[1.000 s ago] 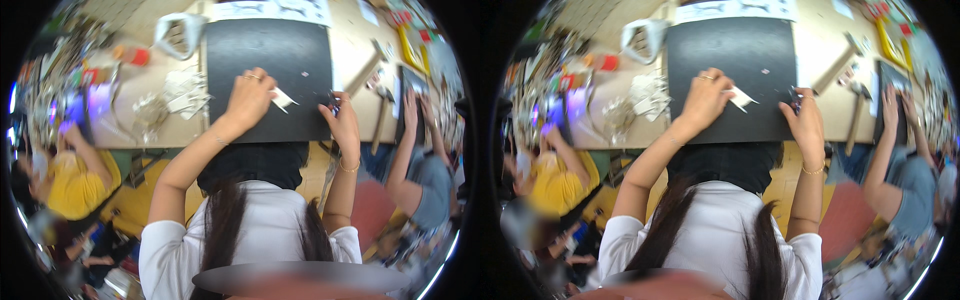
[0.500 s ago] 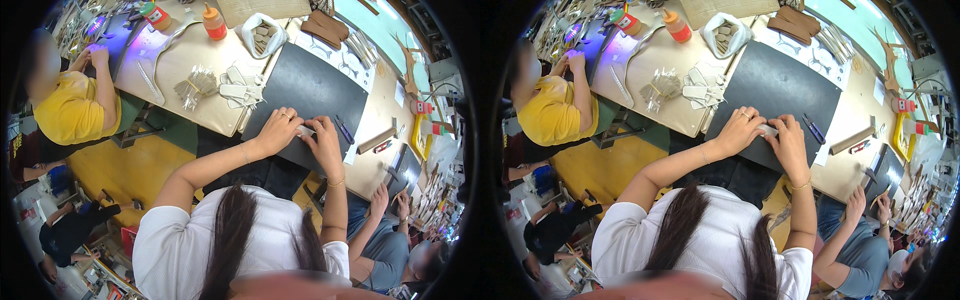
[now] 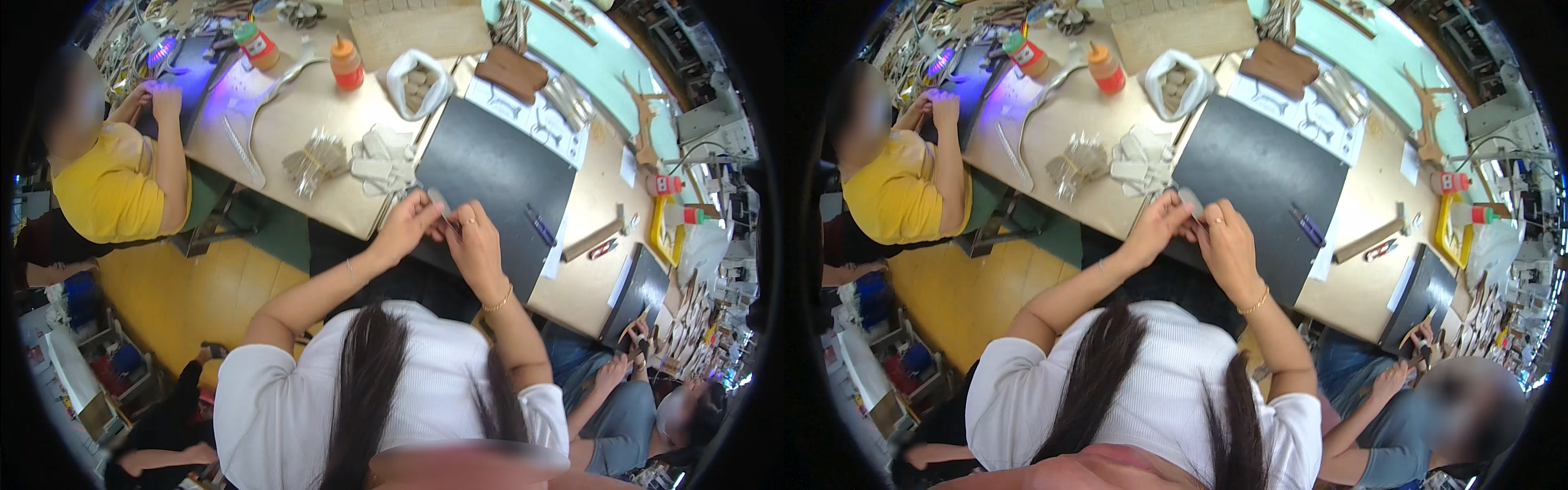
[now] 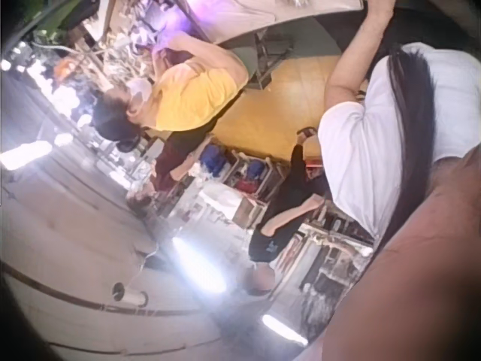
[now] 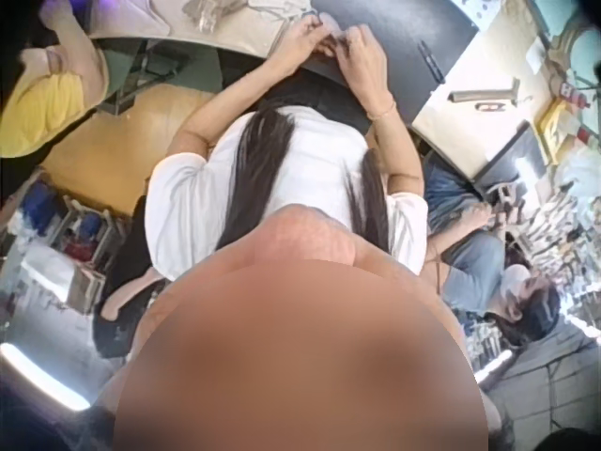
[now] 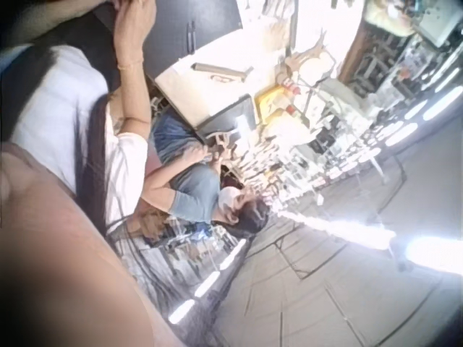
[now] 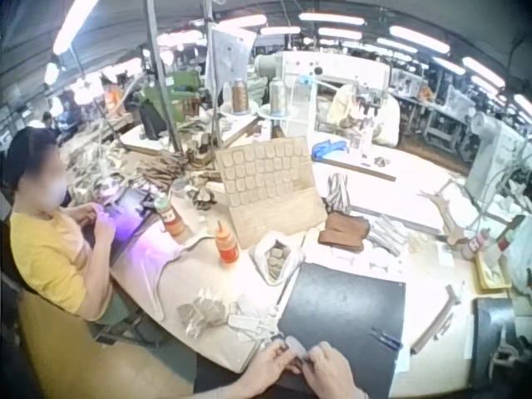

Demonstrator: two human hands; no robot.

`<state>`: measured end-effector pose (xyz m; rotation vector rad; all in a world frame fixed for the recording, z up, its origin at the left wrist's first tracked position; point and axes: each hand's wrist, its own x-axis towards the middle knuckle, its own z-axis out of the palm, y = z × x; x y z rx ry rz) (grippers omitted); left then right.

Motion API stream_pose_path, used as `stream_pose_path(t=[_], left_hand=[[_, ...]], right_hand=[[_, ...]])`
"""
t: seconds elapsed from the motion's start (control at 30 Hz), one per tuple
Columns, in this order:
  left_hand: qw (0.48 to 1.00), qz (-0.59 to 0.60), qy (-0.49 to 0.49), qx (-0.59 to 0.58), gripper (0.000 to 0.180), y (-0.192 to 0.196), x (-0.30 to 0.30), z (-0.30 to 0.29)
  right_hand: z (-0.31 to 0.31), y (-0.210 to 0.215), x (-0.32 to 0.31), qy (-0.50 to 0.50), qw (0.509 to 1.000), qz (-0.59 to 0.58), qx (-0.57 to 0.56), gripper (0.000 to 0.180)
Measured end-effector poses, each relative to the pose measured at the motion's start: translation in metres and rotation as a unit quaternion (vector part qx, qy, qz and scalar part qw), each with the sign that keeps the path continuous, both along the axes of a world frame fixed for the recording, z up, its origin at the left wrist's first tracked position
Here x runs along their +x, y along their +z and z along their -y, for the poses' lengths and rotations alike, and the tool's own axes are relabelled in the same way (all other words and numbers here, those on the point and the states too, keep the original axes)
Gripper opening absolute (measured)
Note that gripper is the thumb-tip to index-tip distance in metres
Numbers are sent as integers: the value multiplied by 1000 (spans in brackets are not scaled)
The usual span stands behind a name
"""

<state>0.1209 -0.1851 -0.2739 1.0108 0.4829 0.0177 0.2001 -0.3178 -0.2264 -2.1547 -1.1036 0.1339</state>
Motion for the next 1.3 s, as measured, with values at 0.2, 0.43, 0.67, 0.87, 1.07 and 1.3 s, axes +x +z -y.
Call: stream_pose_path(t=[0.2, 0.43, 0.67, 0.87, 1.07, 1.3], left_hand=[[997, 9, -15, 73, 10, 19, -33, -52], [914, -126, -381, 57, 19, 36, -99, -102], [880, -159, -440, 83, 26, 4, -142, -78], [892, -168, -405, 106, 13, -5, -147, -65], [895, -219, -290, 258, 17, -17, -152, -58], [825, -200, -398, 348, 30, -2, -121, -75]], right_hand=[[14, 26, -1, 81, 990, -112, -29, 37], [81, 8, -17, 254, 866, -313, -296, 30], [114, -14, -48, 146, 841, -458, -249, 28], [113, -15, -68, -30, 856, -460, -235, 22], [125, -60, -84, -6, 952, -134, -276, 15], [100, -50, -60, 124, 912, -213, -327, 15]])
